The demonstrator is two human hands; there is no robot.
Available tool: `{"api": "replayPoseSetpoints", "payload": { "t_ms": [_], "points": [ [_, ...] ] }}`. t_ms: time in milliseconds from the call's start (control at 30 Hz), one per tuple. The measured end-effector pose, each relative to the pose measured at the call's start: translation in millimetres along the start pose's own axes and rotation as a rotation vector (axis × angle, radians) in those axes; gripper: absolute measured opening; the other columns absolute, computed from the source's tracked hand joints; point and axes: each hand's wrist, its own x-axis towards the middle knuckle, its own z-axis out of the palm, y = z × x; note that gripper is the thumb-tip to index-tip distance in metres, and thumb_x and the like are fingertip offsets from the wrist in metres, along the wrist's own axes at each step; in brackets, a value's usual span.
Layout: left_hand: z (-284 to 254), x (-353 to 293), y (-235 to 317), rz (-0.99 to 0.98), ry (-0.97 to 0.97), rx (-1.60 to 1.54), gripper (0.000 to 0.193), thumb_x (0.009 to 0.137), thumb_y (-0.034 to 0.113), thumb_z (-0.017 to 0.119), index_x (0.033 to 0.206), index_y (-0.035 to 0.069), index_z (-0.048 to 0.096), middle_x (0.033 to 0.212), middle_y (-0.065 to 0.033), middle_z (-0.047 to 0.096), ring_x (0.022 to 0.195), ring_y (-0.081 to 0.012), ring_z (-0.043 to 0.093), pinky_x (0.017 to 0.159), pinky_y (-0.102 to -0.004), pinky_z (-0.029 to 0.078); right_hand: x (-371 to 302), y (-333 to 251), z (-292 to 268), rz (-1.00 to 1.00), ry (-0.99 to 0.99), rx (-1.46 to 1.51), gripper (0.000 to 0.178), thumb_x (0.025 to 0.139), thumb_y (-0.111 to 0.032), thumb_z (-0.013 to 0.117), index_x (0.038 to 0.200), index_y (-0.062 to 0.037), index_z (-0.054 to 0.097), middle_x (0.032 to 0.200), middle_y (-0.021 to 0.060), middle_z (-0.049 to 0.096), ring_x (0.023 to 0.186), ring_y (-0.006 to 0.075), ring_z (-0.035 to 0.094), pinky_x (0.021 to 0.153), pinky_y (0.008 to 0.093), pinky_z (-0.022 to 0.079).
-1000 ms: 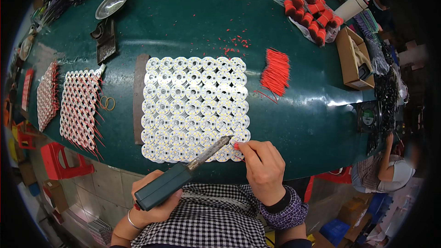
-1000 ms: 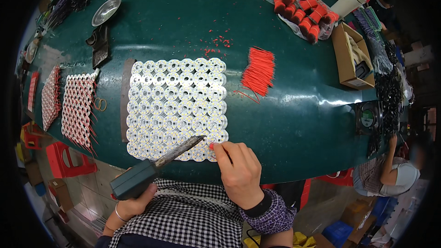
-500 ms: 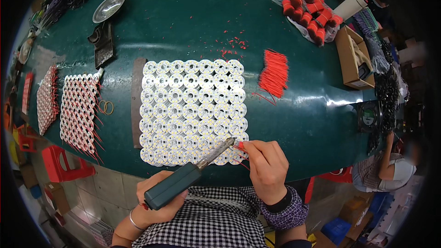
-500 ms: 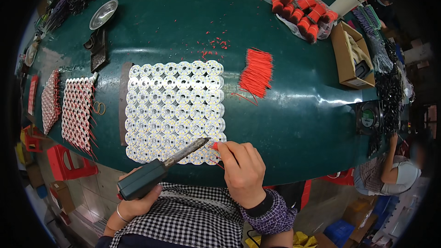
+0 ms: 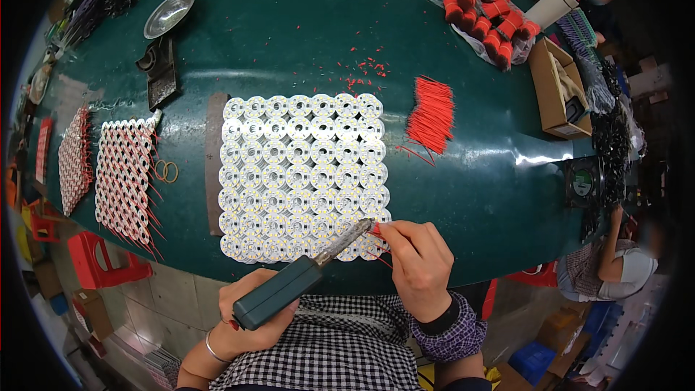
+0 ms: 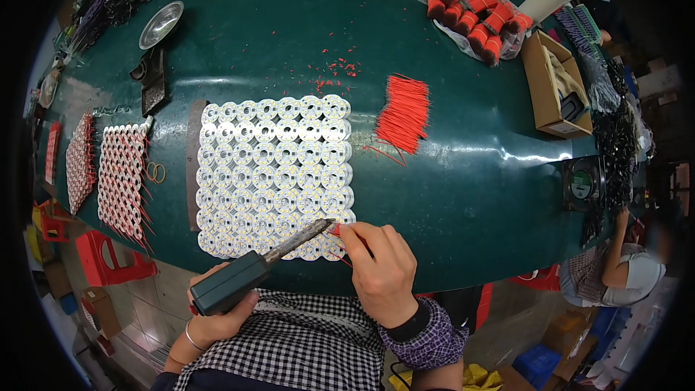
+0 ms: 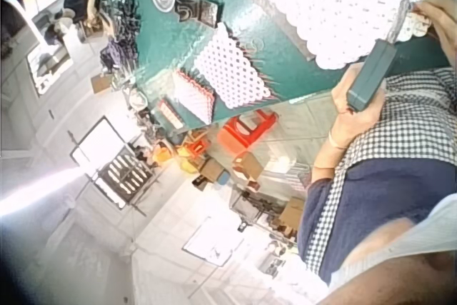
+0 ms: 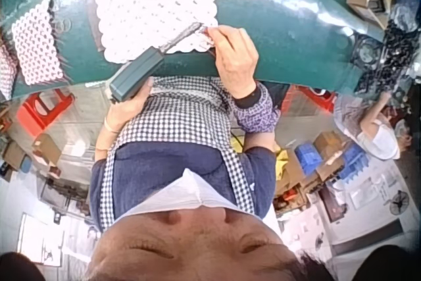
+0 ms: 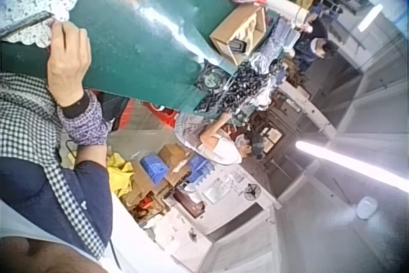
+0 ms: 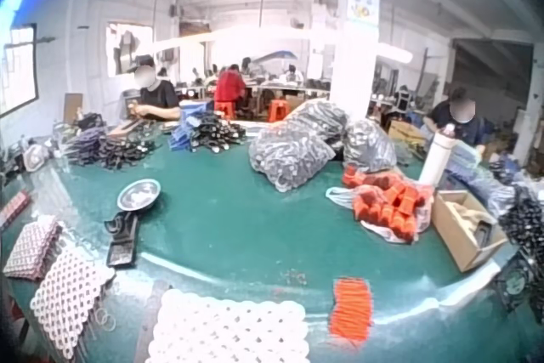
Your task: The person assembles LED lighting modules by connecting electrical wires to an LED panel with a soldering iron.
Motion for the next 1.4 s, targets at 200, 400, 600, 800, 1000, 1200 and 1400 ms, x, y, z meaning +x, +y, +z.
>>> {"api": "replayPoseSetpoints", "payload": {
  "t_ms": [200, 400, 600, 800, 1000, 1200, 1400],
  "points": [
    [-1, 0, -1, 0.004, -0.018, -0.001, 0.023, 0.074, -0.002, 0.079, 0.096, -0.006, 0.071, 0.091, -0.0135, 0.072, 0.073, -0.0182, 0.071, 0.063, -0.0270, 0.055, 1, 0, 1, 0.010, -0.007, 0.006, 0.032, 0.073, 0.005, 0.071, 0.105, 0.0011, 0.070, 0.097, 0.0105, 0.067, 0.077, 0.0246, 0.061, 0.064, 0.0354, 0.051],
    [1, 0, -3, -0.004, 0.002, -0.041, 0.022, 0.073, -0.003, 0.078, 0.094, -0.005, 0.072, 0.090, -0.0128, 0.071, 0.072, -0.0180, 0.070, 0.062, -0.0274, 0.054, 2, 0, 2, 0.013, -0.009, 0.004, 0.031, 0.073, 0.005, 0.071, 0.103, 0.0008, 0.070, 0.097, 0.0097, 0.067, 0.077, 0.0243, 0.061, 0.065, 0.0353, 0.051],
    [0, 0, -4, 0.017, -0.010, 0.003, 0.021, 0.072, -0.003, 0.078, 0.092, -0.004, 0.072, 0.085, -0.0117, 0.069, 0.068, -0.0192, 0.068, 0.059, -0.0283, 0.052, 2, 0, 3, 0.018, -0.006, -0.021, 0.029, 0.074, 0.005, 0.071, 0.103, 0.0007, 0.071, 0.096, 0.0091, 0.067, 0.077, 0.0237, 0.061, 0.064, 0.0348, 0.051],
    [-2, -1, -6, 0.052, 0.003, 0.037, 0.019, 0.071, -0.001, 0.080, 0.089, -0.003, 0.073, 0.082, -0.0117, 0.068, 0.066, -0.0206, 0.068, 0.057, -0.0298, 0.053, 3, -1, 3, 0.019, -0.017, -0.025, 0.029, 0.074, 0.005, 0.071, 0.102, 0.0006, 0.071, 0.096, 0.0090, 0.067, 0.077, 0.0235, 0.062, 0.064, 0.0345, 0.051],
    [-4, -2, -5, 0.095, 0.074, 0.076, 0.020, 0.073, 0.002, 0.080, 0.092, -0.002, 0.074, 0.087, -0.0140, 0.071, 0.070, -0.0223, 0.071, 0.059, -0.0295, 0.055, 7, -2, 0, 0.010, -0.024, -0.045, 0.028, 0.073, 0.005, 0.072, 0.101, 0.0004, 0.070, 0.096, 0.0085, 0.067, 0.079, 0.0243, 0.062, 0.065, 0.0351, 0.050],
    [-7, -5, -10, 0.033, 0.053, 0.096, 0.024, 0.074, 0.004, 0.081, 0.096, -0.004, 0.074, 0.088, -0.0144, 0.071, 0.070, -0.0219, 0.071, 0.061, -0.0293, 0.056, 18, -5, -9, -0.042, 0.025, -0.007, 0.031, 0.071, 0.005, 0.071, 0.102, 0.0010, 0.069, 0.095, 0.0094, 0.065, 0.081, 0.0267, 0.062, 0.066, 0.0361, 0.049],
    [-5, -5, -13, -0.106, 0.074, -0.032, 0.026, 0.073, 0.002, 0.080, 0.097, -0.005, 0.073, 0.088, -0.0141, 0.071, 0.068, -0.0203, 0.069, 0.060, -0.0285, 0.054, 23, 3, 5, -0.027, -0.011, 0.052, 0.036, 0.068, 0.008, 0.069, 0.104, 0.0023, 0.068, 0.096, 0.0114, 0.064, 0.081, 0.0280, 0.061, 0.066, 0.0369, 0.051]
  ]
}}
